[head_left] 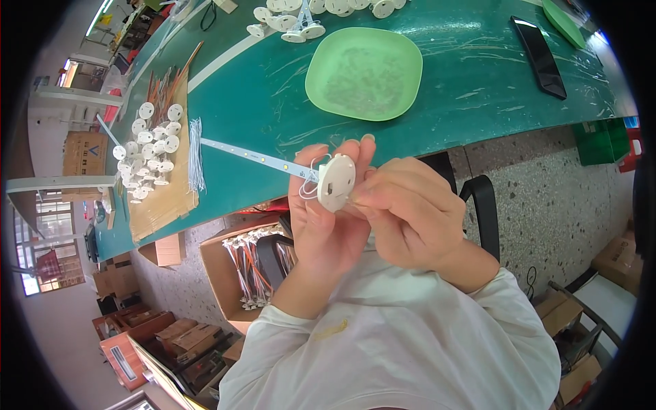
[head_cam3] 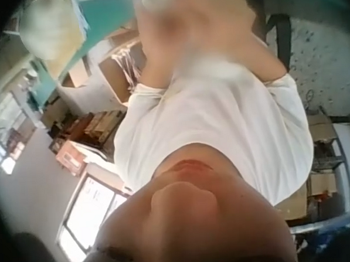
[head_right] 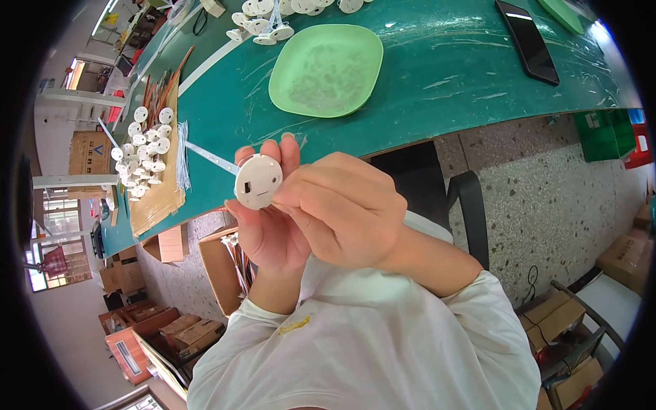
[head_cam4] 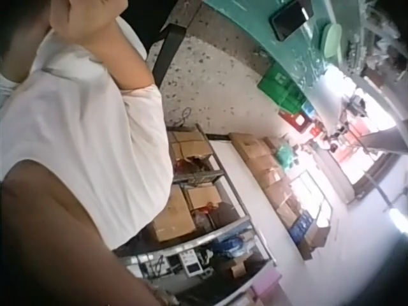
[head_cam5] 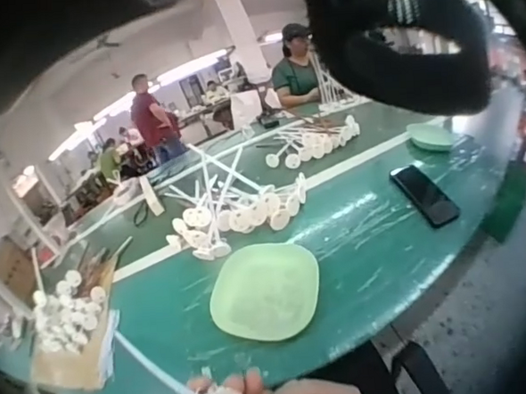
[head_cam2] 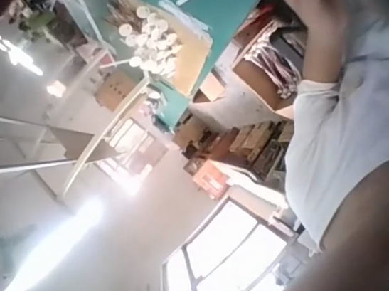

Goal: The recorder is assembling LED light strips by attaching plastic circular bases and testing them on a power rail.

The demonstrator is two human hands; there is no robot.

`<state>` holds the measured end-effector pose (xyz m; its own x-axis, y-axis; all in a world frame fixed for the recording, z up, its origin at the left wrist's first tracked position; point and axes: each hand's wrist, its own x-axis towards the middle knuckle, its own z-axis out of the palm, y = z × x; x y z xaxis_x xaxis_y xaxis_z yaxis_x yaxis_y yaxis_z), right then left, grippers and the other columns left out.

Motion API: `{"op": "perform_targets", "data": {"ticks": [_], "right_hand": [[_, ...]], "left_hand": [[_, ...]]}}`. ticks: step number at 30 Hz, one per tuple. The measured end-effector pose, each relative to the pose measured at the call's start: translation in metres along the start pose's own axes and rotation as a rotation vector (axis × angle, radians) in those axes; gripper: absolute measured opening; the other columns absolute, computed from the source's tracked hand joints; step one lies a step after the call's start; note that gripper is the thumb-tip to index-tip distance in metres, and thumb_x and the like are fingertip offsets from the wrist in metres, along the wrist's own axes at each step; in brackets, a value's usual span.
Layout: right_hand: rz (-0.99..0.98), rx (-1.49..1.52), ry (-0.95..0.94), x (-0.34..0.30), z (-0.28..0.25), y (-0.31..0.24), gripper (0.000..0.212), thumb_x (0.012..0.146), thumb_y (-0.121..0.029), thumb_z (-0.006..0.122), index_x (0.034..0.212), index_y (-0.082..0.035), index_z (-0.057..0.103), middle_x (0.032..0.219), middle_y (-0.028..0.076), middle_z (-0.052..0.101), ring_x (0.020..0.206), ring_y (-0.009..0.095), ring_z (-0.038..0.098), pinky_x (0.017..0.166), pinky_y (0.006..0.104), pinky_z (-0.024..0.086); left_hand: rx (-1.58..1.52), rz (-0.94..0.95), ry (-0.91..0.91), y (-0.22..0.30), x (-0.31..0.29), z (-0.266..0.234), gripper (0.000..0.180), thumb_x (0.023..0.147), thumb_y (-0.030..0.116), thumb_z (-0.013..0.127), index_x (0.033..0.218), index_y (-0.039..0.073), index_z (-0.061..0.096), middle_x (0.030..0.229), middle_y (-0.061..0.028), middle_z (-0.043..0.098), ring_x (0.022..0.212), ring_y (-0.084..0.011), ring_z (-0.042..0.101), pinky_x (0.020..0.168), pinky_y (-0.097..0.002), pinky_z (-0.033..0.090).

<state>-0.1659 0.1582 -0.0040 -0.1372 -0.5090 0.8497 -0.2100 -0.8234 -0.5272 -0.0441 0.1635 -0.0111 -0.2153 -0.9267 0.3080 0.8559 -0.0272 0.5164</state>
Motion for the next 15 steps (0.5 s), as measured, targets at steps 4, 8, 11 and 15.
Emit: {"op": "perform_targets", "data": {"ticks": [4,8,11,15], "right_hand": [[-0.002,-0.024,0.025,-0.001,0.001,0.009,0.016,0.072,0.009,0.067,0.087,0.003,0.065,0.08,0.014,0.068,0.065,0.027,0.065,0.058,0.0341,0.053],[-0.091,-0.161,0.043,-0.001,0.004,0.019,0.018,0.067,0.007,0.069,0.084,0.002,0.066,0.08,0.013,0.067,0.062,0.025,0.063,0.054,0.031,0.051],[-0.151,-0.231,0.061,0.0,0.012,0.018,0.019,0.065,0.004,0.071,0.083,0.002,0.066,0.08,0.011,0.067,0.06,0.023,0.061,0.052,0.0277,0.05],[-0.089,-0.147,-0.062,0.0,0.015,0.017,0.021,0.069,0.01,0.066,0.089,0.004,0.067,0.08,0.014,0.067,0.064,0.028,0.064,0.057,0.0338,0.054]], "left_hand": [[0.026,-0.035,0.076,-0.005,0.005,0.002,0.062,0.088,0.025,0.071,0.139,0.012,0.038,0.14,-0.0142,0.051,0.138,-0.0359,0.038,0.11,-0.0461,0.036],[0.048,-0.018,0.067,-0.009,0.008,0.0,0.061,0.089,0.022,0.071,0.14,0.011,0.038,0.141,-0.014,0.05,0.137,-0.0366,0.038,0.112,-0.0467,0.035],[0.131,0.009,0.091,-0.006,0.006,0.0,0.059,0.09,0.018,0.069,0.141,0.01,0.04,0.141,-0.0134,0.05,0.137,-0.0375,0.039,0.111,-0.0481,0.036],[0.181,0.053,0.025,0.012,0.009,-0.012,0.056,0.091,0.015,0.067,0.14,0.003,0.042,0.136,-0.0163,0.054,0.131,-0.0372,0.046,0.109,-0.051,0.039]]}}
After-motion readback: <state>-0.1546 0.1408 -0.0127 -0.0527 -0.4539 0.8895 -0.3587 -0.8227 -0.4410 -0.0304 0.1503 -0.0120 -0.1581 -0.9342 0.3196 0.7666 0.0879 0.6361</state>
